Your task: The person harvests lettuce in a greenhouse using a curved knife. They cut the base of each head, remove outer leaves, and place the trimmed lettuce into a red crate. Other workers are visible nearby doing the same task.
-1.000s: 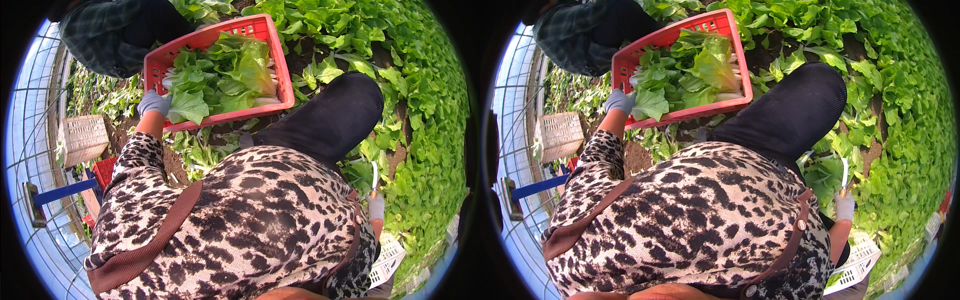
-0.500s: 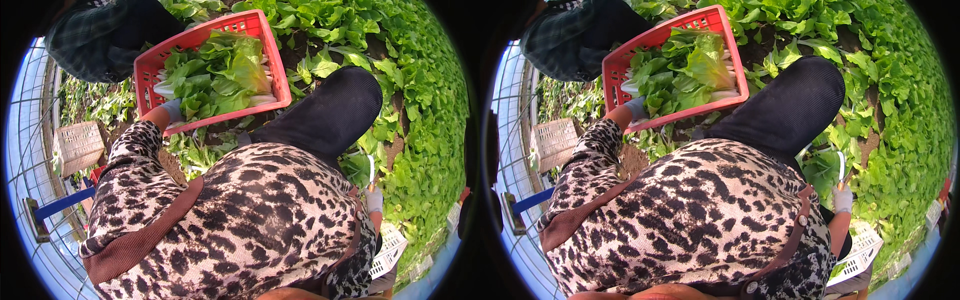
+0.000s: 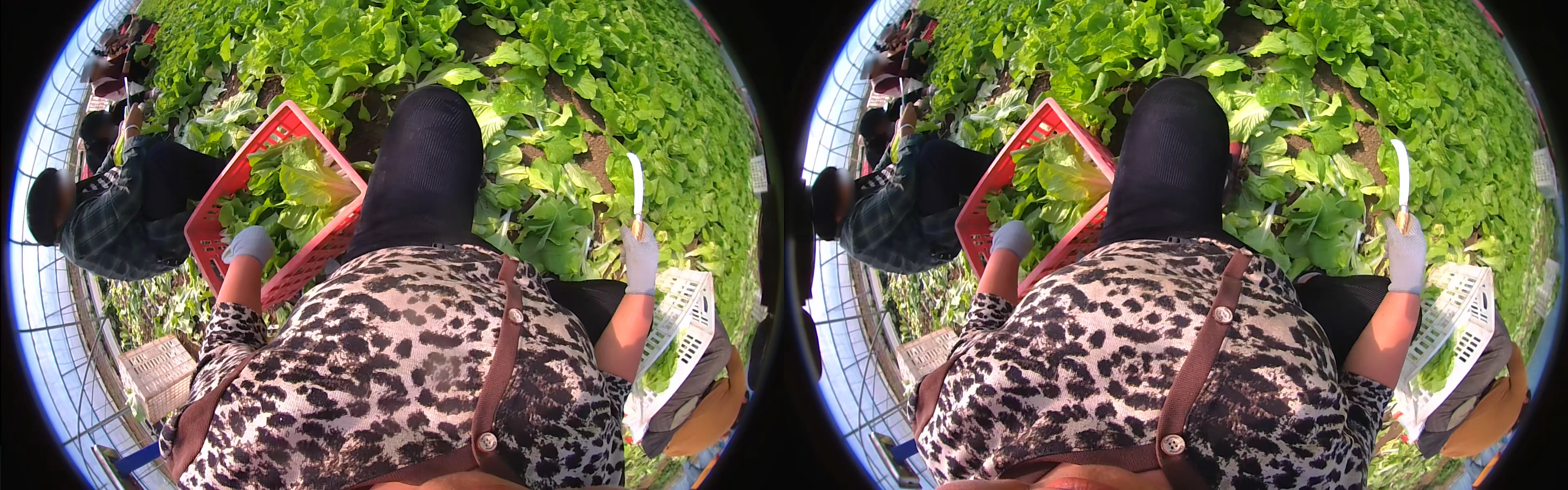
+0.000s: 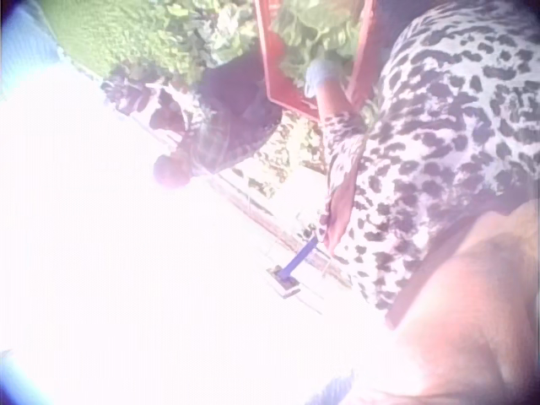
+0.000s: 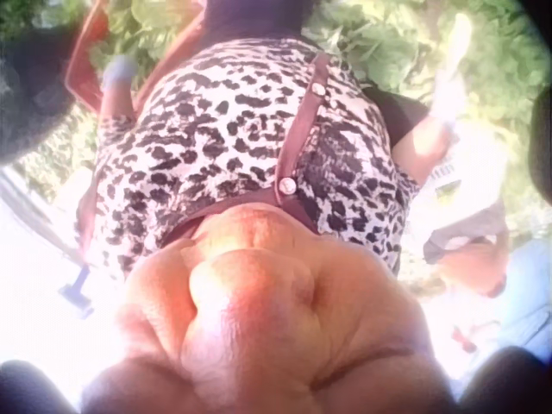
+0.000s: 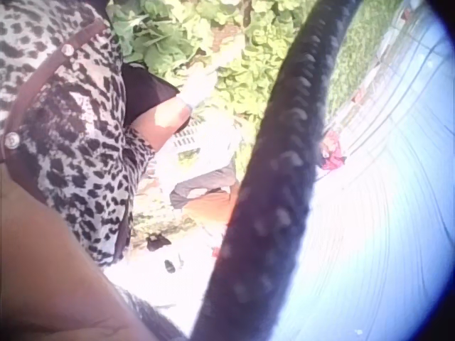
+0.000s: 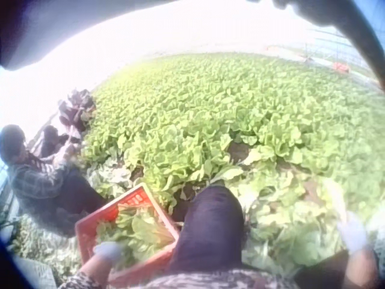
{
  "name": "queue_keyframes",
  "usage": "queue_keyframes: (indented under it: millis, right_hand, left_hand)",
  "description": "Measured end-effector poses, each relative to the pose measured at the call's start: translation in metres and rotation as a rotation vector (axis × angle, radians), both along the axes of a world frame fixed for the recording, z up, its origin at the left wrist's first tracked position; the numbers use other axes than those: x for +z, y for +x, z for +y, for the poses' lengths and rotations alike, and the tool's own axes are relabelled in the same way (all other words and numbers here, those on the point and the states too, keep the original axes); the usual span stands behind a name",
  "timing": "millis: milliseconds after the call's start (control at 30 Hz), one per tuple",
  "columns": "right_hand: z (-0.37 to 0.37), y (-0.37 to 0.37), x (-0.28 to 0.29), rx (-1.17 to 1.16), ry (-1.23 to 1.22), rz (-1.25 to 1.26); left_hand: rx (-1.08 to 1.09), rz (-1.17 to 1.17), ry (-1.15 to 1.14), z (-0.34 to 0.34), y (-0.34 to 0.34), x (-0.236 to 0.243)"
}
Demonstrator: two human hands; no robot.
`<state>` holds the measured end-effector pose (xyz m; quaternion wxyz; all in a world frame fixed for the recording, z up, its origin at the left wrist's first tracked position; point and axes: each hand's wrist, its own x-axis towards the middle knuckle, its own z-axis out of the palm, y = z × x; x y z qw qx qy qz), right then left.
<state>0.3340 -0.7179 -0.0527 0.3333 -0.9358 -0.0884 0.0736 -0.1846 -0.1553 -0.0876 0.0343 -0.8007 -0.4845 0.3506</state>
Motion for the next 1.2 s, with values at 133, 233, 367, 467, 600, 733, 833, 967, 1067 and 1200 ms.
queue_keyframes:
  millis: [133, 233, 367, 467, 600, 733, 833, 967, 1067, 1200]
  right_hand:
    - [-0.002, -0.003, -0.020, 0.101, -0.100, -0.052]
    - [-0.020, -0.012, -0.030, 0.179, -0.139, -0.078]
    - [-0.052, -0.030, -0.037, 0.189, -0.271, -0.119]
    - [-0.069, -0.038, -0.046, 0.047, -0.180, 0.077]
    - [-0.080, -0.040, -0.062, 0.068, -0.305, -0.020]
    - [-0.076, -0.034, -0.070, 0.134, -0.355, -0.070]
    - [-0.058, -0.023, -0.064, 0.070, -0.299, 0.080]
    - [-0.030, -0.017, -0.055, 0.149, -0.222, -0.082]
    - [-0.013, -0.020, -0.054, 0.141, -0.185, -0.054]
    - [-0.001, -0.018, -0.056, 0.225, -0.262, -0.013]
  left_hand:
    - [-0.451, -0.614, 0.063, -0.030, 0.096, 0.011]
    - [-0.674, -0.250, 0.138, -0.030, 0.143, -0.009]
    - [-0.324, 0.029, -0.010, 0.000, 0.149, -0.042]
    - [-0.205, -0.056, -0.173, 0.014, 0.134, -0.069]
    - [-0.152, -0.233, -0.415, 0.005, 0.102, -0.106]
    - [-0.044, -0.247, -0.514, -0.004, 0.098, -0.136]
    - [-0.098, -0.187, -0.507, -0.011, 0.109, -0.138]
    - [-0.162, -0.231, -0.498, -0.025, 0.109, -0.092]
    - [-0.217, -0.235, -0.416, -0.030, 0.110, -0.037]
    - [-0.318, -0.335, -0.068, -0.026, 0.122, 0.002]
